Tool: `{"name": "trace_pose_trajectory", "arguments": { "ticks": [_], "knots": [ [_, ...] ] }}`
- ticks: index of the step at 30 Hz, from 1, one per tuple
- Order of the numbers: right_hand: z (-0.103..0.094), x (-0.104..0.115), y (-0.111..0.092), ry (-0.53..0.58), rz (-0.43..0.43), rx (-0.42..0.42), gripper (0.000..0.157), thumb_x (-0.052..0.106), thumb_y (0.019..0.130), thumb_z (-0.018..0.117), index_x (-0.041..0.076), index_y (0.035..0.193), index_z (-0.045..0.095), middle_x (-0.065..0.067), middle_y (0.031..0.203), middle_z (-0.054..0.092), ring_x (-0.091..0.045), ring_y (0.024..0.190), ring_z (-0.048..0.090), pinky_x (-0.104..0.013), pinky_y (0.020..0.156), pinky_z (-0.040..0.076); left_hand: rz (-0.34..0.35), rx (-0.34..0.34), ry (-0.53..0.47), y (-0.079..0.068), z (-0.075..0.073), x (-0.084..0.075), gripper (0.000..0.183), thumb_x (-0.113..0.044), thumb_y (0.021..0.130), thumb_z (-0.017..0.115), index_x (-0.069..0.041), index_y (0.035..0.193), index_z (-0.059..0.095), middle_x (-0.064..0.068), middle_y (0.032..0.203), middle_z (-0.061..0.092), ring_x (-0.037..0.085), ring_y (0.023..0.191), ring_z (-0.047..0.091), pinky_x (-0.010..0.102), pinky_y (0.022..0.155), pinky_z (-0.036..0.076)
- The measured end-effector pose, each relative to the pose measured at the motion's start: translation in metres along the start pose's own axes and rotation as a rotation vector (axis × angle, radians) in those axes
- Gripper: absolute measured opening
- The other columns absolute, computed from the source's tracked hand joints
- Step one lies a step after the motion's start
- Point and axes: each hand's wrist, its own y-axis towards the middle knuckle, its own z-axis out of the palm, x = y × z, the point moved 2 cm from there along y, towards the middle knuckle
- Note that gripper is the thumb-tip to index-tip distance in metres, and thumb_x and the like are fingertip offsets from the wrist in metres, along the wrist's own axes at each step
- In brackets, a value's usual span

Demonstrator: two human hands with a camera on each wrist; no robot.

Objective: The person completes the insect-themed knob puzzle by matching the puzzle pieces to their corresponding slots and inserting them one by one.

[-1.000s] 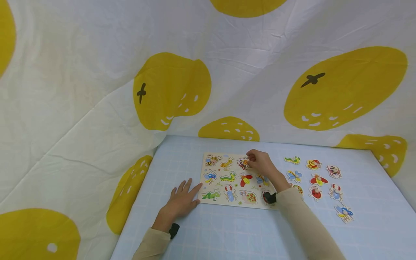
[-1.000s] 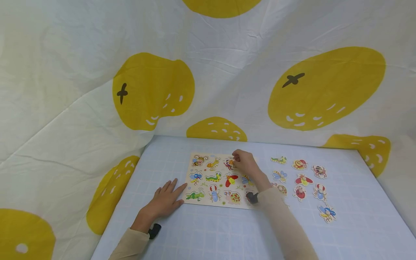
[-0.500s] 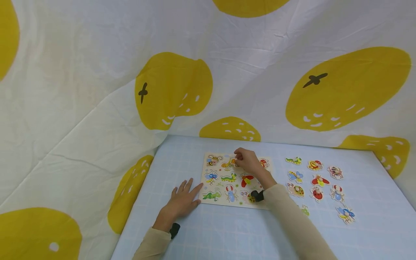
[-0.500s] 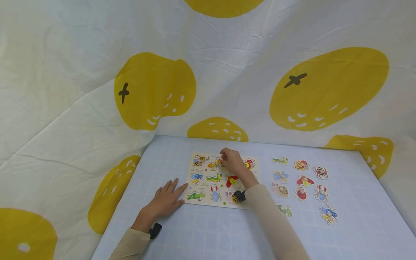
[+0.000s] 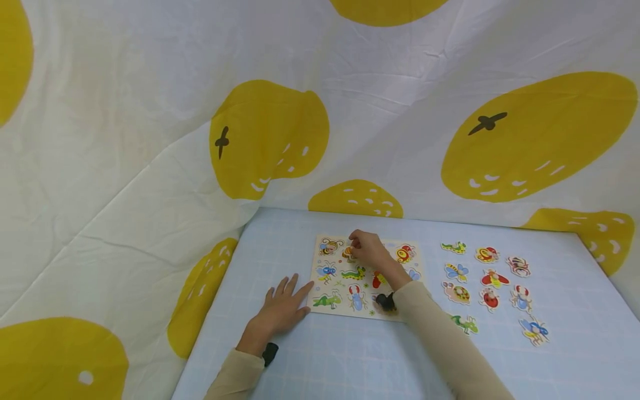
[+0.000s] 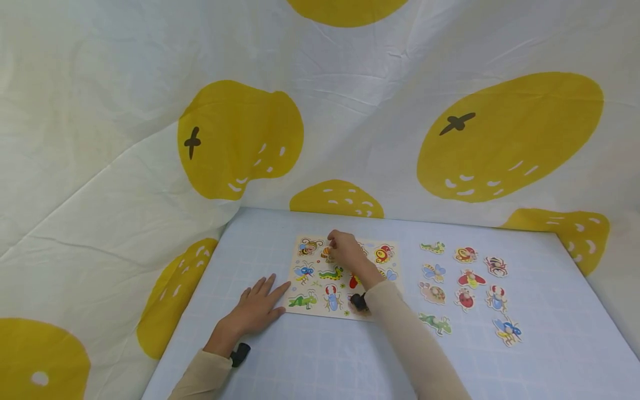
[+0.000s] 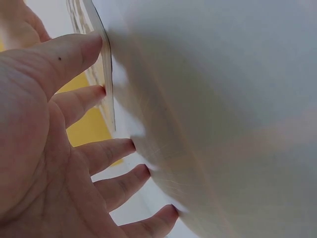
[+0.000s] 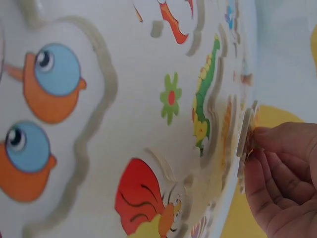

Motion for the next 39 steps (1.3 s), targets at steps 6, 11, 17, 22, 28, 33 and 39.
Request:
{"name": "trace_pose_trajectory", "arguments": {
  "ticks": [6, 11, 17, 22, 28, 33, 39],
  "knots": [
    [0.007, 0.003, 0.004, -0.029, 0.035, 0.019, 0.031, 0.009, 0.096, 0.066, -0.001, 0.125, 0.062, -0.013, 0.11, 0.067, -0.025, 0.097, 0.064, -0.038, 0.08, 0.056, -0.001, 0.0, 0.003, 0.001, 0.001, 0.0, 0.063, -0.037, 0.098, 0.064, -0.026, 0.155, 0.039, 0.016, 0.163, 0.023, 0.042, 0.148, 0.016, 0.066, 0.114, 0.016],
    [0.01, 0.006, 0.005, -0.051, 0.014, 0.02, 0.031, 0.005, 0.095, 0.066, -0.003, 0.124, 0.062, -0.016, 0.109, 0.067, -0.027, 0.096, 0.065, -0.038, 0.078, 0.056, -0.001, -0.002, 0.006, 0.0, 0.0, 0.0, 0.063, -0.037, 0.098, 0.064, -0.026, 0.155, 0.039, 0.016, 0.163, 0.023, 0.042, 0.148, 0.016, 0.066, 0.114, 0.016],
    [0.012, 0.006, 0.006, -0.067, 0.009, 0.02, 0.029, 0.004, 0.094, 0.067, -0.003, 0.122, 0.063, -0.014, 0.106, 0.068, -0.027, 0.095, 0.065, -0.038, 0.078, 0.056, -0.004, -0.001, 0.01, 0.0, 0.0, -0.001, 0.063, -0.038, 0.098, 0.064, -0.026, 0.155, 0.039, 0.016, 0.163, 0.023, 0.042, 0.148, 0.016, 0.066, 0.114, 0.016],
    [0.014, 0.005, 0.007, -0.08, 0.01, 0.013, 0.027, 0.004, 0.094, 0.067, -0.003, 0.12, 0.063, -0.014, 0.105, 0.068, -0.027, 0.093, 0.065, -0.037, 0.076, 0.056, -0.003, -0.003, 0.007, -0.001, -0.001, -0.001, 0.063, -0.038, 0.098, 0.065, -0.026, 0.155, 0.04, 0.016, 0.163, 0.023, 0.042, 0.148, 0.017, 0.066, 0.113, 0.017],
    [0.015, 0.004, 0.006, -0.087, 0.009, -0.002, 0.026, 0.004, 0.093, 0.067, -0.002, 0.119, 0.064, -0.014, 0.102, 0.068, -0.025, 0.088, 0.065, -0.037, 0.073, 0.056, -0.005, -0.004, 0.007, 0.0, 0.0, -0.001, 0.063, -0.038, 0.098, 0.065, -0.026, 0.155, 0.04, 0.016, 0.163, 0.023, 0.042, 0.148, 0.017, 0.066, 0.113, 0.017],
    [0.016, 0.003, 0.007, -0.097, 0.004, -0.008, 0.026, 0.003, 0.093, 0.066, -0.002, 0.118, 0.065, -0.013, 0.103, 0.068, -0.024, 0.089, 0.064, -0.037, 0.076, 0.056, -0.001, -0.006, 0.015, 0.0, 0.0, 0.0, 0.063, -0.038, 0.098, 0.064, -0.026, 0.155, 0.04, 0.016, 0.163, 0.023, 0.042, 0.148, 0.017, 0.066, 0.113, 0.017],
    [0.015, 0.004, 0.007, -0.106, 0.007, -0.008, 0.026, 0.003, 0.093, 0.067, -0.002, 0.118, 0.065, -0.014, 0.103, 0.068, -0.024, 0.088, 0.064, -0.038, 0.077, 0.056, 0.002, -0.007, 0.017, 0.0, 0.0, -0.001, 0.063, -0.038, 0.098, 0.064, -0.026, 0.155, 0.04, 0.016, 0.162, 0.024, 0.043, 0.147, 0.018, 0.067, 0.113, 0.018]
  ]
}}
